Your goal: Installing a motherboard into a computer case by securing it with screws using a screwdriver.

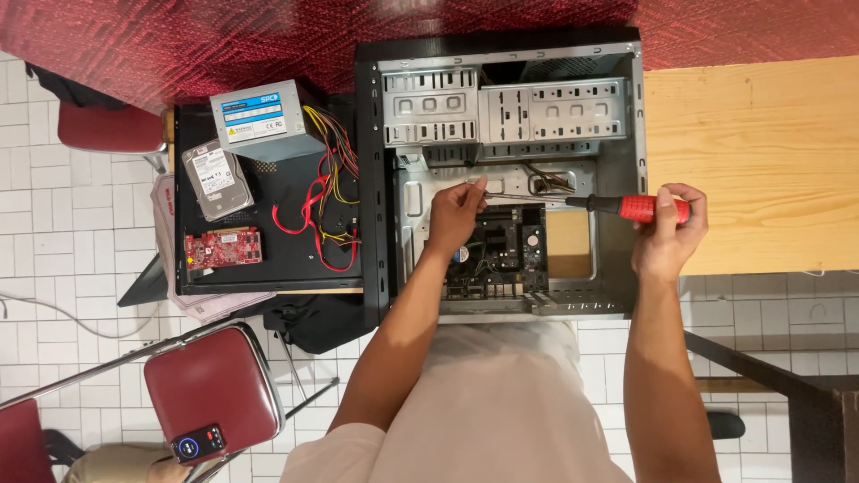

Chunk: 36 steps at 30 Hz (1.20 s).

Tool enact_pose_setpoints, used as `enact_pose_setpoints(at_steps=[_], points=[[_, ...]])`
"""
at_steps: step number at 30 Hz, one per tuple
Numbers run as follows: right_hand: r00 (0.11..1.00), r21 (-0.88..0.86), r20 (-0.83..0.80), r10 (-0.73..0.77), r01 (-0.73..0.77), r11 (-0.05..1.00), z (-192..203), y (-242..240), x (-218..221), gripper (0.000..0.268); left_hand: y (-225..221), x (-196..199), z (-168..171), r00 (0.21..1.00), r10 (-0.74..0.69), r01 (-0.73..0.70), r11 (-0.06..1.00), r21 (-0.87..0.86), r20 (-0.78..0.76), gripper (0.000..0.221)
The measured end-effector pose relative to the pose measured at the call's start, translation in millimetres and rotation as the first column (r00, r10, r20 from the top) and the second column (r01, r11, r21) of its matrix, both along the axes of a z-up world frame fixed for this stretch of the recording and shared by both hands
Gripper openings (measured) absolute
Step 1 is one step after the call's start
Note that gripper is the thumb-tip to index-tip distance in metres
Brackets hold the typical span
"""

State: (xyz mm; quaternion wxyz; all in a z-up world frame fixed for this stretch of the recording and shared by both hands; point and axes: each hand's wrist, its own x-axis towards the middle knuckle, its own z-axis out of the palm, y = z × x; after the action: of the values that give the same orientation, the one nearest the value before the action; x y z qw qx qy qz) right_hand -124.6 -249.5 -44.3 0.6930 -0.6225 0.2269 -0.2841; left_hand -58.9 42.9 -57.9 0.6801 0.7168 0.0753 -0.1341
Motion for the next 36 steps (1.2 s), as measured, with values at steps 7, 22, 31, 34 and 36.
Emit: enact_pose_setpoints(at_steps=[7, 22, 31, 34, 36], points=[[0.991, -0.141, -0.134, -0.019, 0.0, 0.99, 14, 6, 3, 0.014, -2, 0, 15, 0.992, -0.081, 0.09, 0.991, 0.1, -0.093, 0.046], [0.998, -0.045, -0.054, -0.039, 0.037, 0.998, -4, -4, -4, 0.007, -9, -4, 13, 0.934, -0.341, 0.314, 0.927, 0.205, 0.108, 0.045], [0.966, -0.251, -0.055, -0.252, 0.231, 0.94, 23, -40, -74, 0.02, -4, -7, -2, 0.859, -0.501, 0.454, 0.842, 0.294, 0.109, 0.061], [0.943, -0.338, 0.03, -0.331, 0.321, 0.885, 4, -77, -105, 0.014, 14, 6, 10, 0.884, -0.468, 0.438, 0.826, 0.354, -0.002, 0.071], [0.959, -0.404, 0.047, -0.28, 0.274, 0.873, -1, -90, -128, 0.027, 33, 11, -12, 0.918, -0.396, 0.379, 0.854, 0.357, -0.029, 0.068]])
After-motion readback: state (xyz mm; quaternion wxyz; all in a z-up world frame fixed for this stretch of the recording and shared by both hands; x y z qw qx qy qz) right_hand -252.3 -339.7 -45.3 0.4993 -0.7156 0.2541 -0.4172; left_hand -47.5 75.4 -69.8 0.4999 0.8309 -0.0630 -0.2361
